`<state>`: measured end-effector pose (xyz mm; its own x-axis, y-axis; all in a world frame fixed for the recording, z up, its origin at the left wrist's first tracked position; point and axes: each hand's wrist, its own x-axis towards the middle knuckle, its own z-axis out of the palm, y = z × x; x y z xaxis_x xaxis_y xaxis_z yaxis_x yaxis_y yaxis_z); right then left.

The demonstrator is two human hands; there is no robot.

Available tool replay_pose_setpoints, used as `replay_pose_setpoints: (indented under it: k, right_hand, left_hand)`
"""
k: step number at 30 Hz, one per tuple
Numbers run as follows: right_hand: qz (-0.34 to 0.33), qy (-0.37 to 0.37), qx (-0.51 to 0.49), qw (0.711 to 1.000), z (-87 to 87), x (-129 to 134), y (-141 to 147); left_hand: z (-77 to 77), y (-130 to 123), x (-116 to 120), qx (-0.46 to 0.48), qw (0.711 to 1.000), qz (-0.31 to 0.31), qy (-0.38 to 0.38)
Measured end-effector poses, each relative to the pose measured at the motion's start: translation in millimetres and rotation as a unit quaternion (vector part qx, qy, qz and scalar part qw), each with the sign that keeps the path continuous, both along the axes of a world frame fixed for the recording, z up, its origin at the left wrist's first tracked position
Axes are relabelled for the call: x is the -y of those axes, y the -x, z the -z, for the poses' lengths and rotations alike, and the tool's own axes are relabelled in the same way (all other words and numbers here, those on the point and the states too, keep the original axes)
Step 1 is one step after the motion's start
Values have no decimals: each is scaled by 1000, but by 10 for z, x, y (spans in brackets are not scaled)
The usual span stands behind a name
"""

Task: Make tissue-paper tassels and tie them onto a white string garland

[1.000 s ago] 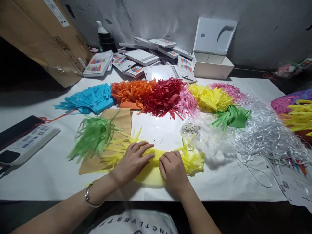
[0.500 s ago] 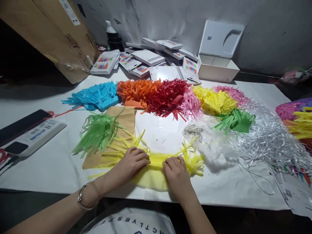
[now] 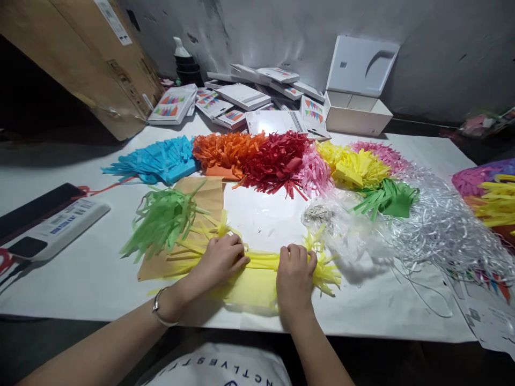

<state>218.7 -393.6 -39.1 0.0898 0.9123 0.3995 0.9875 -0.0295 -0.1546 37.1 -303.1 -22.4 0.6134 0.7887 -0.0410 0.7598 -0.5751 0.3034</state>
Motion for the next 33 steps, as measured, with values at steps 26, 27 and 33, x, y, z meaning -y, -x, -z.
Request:
replay_pose_setpoints:
  k: [26, 27, 33]
  right_hand:
    - [-148, 40, -80, 985, 72, 184, -173]
    - [-126, 41, -72, 989, 77, 168, -150]
    - [-35, 39, -26, 998, 84, 86, -17]
  left_hand:
    - [84, 201, 123, 82, 988, 126, -27]
    - [64, 181, 130, 73, 990, 114, -25]
    - [-5, 52, 135, 36, 997, 54, -31]
